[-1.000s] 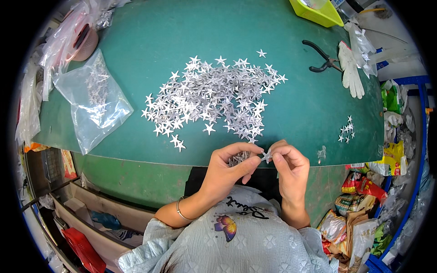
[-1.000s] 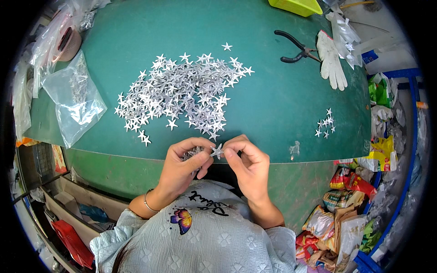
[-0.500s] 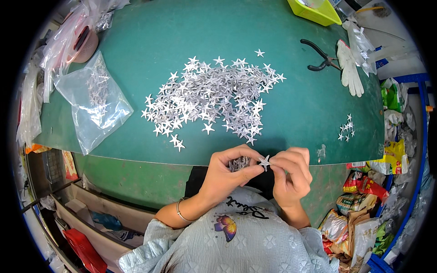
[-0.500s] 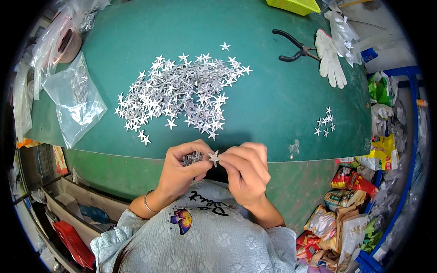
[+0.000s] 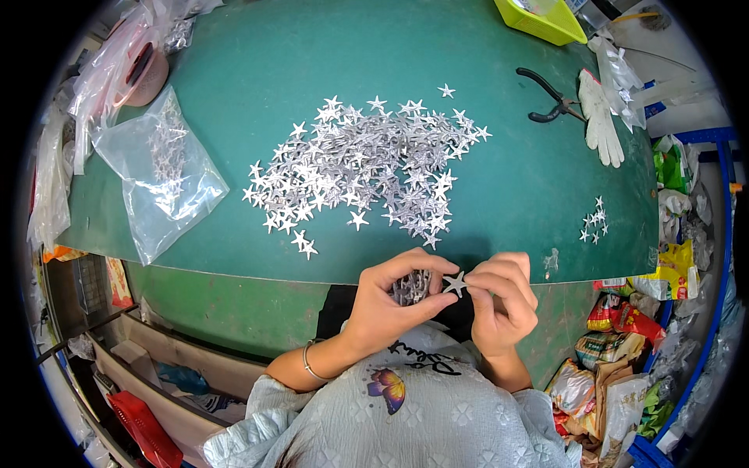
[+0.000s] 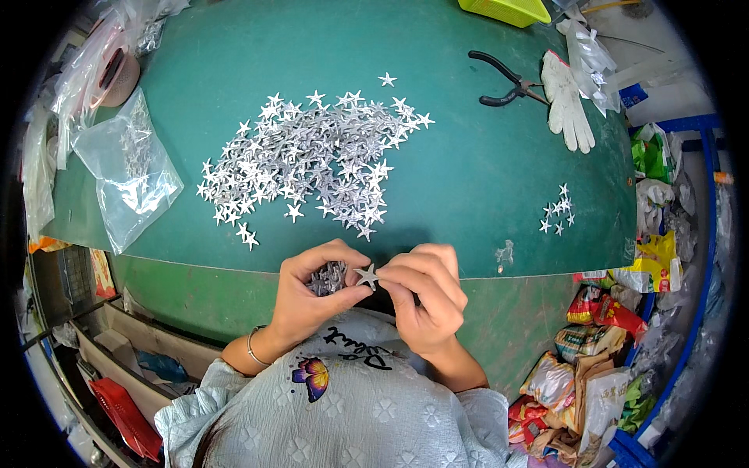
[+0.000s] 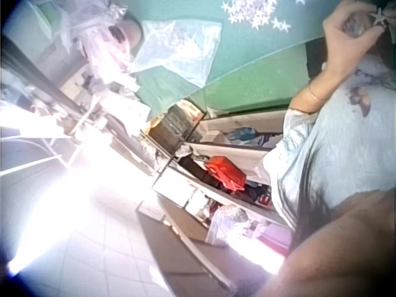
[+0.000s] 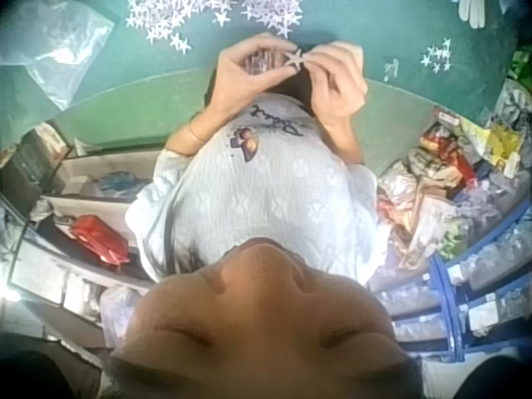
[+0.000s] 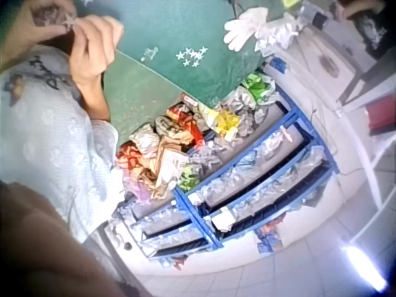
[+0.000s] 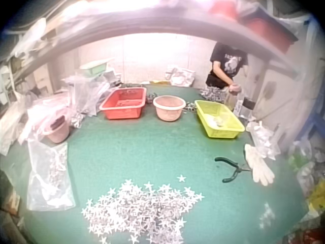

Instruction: The person repeatedly picks up small white star-shaped pieces from a green table and joins them together by hand, forming small clusters. The person continues this repetitive assembly process throughout the clip.

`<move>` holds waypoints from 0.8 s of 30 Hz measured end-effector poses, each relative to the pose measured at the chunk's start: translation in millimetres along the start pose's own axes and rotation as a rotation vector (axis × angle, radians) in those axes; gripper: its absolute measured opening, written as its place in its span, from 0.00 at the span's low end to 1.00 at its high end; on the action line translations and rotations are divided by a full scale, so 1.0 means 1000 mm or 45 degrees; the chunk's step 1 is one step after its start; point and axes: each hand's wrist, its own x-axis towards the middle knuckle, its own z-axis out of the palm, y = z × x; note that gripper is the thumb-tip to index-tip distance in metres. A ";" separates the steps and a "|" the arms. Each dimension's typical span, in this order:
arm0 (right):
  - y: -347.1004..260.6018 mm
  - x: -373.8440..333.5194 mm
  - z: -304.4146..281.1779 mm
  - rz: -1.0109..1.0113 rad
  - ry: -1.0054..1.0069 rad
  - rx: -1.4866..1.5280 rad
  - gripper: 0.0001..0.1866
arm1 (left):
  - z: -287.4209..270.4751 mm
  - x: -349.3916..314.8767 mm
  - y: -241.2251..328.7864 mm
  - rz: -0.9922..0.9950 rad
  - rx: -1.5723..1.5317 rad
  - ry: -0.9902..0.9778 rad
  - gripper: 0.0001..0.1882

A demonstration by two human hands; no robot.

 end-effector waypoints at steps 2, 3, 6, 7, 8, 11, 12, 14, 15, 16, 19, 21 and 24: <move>0.000 0.000 0.000 0.014 -0.006 0.015 0.09 | 0.000 0.000 0.000 -0.004 -0.016 -0.005 0.12; 0.000 0.000 0.000 0.022 -0.011 0.026 0.08 | 0.000 0.000 0.000 -0.006 -0.025 -0.009 0.12; 0.000 0.002 0.000 0.116 -0.054 0.168 0.06 | -0.003 0.002 -0.006 0.122 0.049 -0.038 0.10; 0.000 0.002 0.001 0.158 -0.073 0.234 0.05 | -0.003 0.001 -0.005 0.092 0.042 -0.034 0.09; 0.000 0.002 0.001 0.225 -0.104 0.298 0.05 | -0.002 0.000 -0.004 0.062 0.035 -0.029 0.09; 0.001 0.001 0.002 0.442 -0.187 0.486 0.03 | -0.001 0.001 -0.006 0.048 0.025 -0.018 0.07; 0.001 0.000 0.004 0.526 -0.208 0.547 0.03 | 0.000 0.002 -0.006 0.056 0.025 -0.014 0.07; 0.007 -0.002 0.005 0.611 -0.227 0.567 0.04 | -0.003 0.001 -0.005 -0.091 -0.111 -0.001 0.05; 0.014 -0.001 0.005 0.611 -0.225 0.526 0.04 | -0.004 0.000 -0.004 -0.164 -0.180 0.003 0.05; 0.022 0.000 0.007 0.611 -0.223 0.484 0.04 | -0.005 0.001 -0.005 -0.177 -0.380 -0.013 0.05; 0.041 0.015 0.017 0.384 -0.075 -0.080 0.05 | -0.009 0.004 -0.017 -0.117 -0.776 -0.038 0.03; 0.048 0.019 0.024 0.240 -0.083 -0.369 0.06 | -0.012 0.006 -0.016 -0.125 -0.848 -0.080 0.04; 0.048 0.022 0.028 0.146 -0.170 -0.625 0.06 | -0.011 0.007 -0.010 -0.167 -0.834 -0.031 0.05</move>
